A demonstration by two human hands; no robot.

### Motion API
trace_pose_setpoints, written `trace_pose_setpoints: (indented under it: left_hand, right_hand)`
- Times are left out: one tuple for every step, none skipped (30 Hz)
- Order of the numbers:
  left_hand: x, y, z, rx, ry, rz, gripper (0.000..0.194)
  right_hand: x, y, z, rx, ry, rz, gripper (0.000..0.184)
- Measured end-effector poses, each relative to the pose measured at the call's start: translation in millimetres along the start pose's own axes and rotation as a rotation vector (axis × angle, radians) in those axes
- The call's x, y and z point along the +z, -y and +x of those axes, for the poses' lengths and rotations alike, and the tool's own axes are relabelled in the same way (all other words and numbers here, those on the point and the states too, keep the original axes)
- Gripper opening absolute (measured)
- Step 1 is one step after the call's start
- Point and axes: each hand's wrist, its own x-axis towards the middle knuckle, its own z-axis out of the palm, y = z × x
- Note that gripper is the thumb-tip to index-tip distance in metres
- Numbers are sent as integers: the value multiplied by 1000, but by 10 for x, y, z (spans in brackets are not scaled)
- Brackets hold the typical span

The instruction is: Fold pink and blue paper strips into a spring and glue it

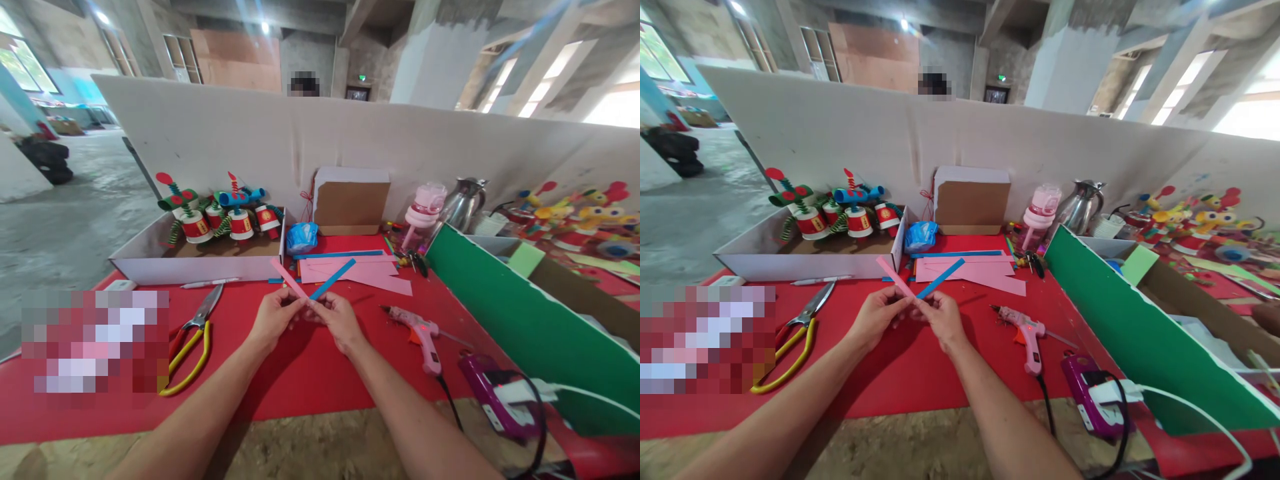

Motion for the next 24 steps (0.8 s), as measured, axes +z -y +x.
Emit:
trace_pose_setpoints:
  left_hand:
    - [2, 4, 1, 8, 2, -5, 32]
    - [4, 9, 3, 12, 6, -15, 32]
    - [6, 14, 5, 13, 11, -30, 33]
    - [9, 21, 7, 8, 19, -46, 33]
    - [13, 27, 8, 0, 30, -61, 34]
    - [16, 32, 9, -8, 40, -70, 35]
    - [20, 37, 9, -13, 48, -72, 35]
    - [23, 40, 8, -13, 53, -69, 35]
    - [25, 42, 7, -11, 52, -65, 35]
    - [25, 41, 6, -7, 46, -61, 35]
    - [23, 38, 5, -4, 37, -58, 35]
    - [19, 33, 5, -3, 29, -52, 34]
    - [13, 27, 5, -5, 24, -44, 34]
    - [7, 21, 7, -8, 22, -33, 34]
    - [0, 16, 10, -11, 23, -20, 33]
    - [-5, 12, 13, -14, 26, -6, 32]
    - [-8, 10, 17, -14, 29, 9, 32]
    - [-10, 11, 21, -12, 30, 22, 31]
    - [-8, 14, 24, -7, 31, 31, 30]
    - [-4, 18, 26, 1, 32, 35, 29]
    - [1, 22, 27, 10, 31, 33, 28]
    - [7, 25, 26, 19, 29, 25, 28]
    - [12, 26, 24, 25, 29, 13, 28]
    - [16, 25, 21, 27, 30, -2, 28]
  right_hand:
    - [3, 2, -1, -10, -10, -14, 35]
    - [6, 3, -1, -19, -22, -21, 35]
    - [9, 4, -1, -28, -38, -20, 36]
    - [10, 3, 1, -34, -56, -12, 36]
    - [10, 1, 3, -37, -74, -1, 36]
    - [9, -2, 4, -38, -89, 10, 35]
    - [8, -5, 5, -38, -97, 17, 35]
    - [8, -8, 4, -38, -95, 19, 35]
    - [8, -11, 3, -37, -89, 21, 35]
    - [10, -12, 1, -33, -80, 22, 35]
    - [12, -13, -1, -24, -69, 26, 35]
    - [16, -12, -3, -12, -59, 32, 36]
    - [19, -11, -5, 1, -50, 37, 36]
    - [23, -10, -6, 12, -43, 40, 35]
    - [25, -9, -6, 18, -37, 40, 35]
    - [25, -10, -5, 20, -32, 37, 34]
    - [24, -12, -4, 19, -27, 32, 33]
    - [22, -15, -2, 19, -20, 26, 33]
    - [20, -19, -1, 18, -13, 21, 32]
    - [17, -23, 1, 15, -8, 21, 32]
    - [14, -26, 1, 10, -5, 23, 32]
    - [12, -28, 1, 5, -1, 27, 32]
    - [11, -29, 0, 2, 2, 31, 31]
    - [12, -28, -1, 2, 2, 35, 31]
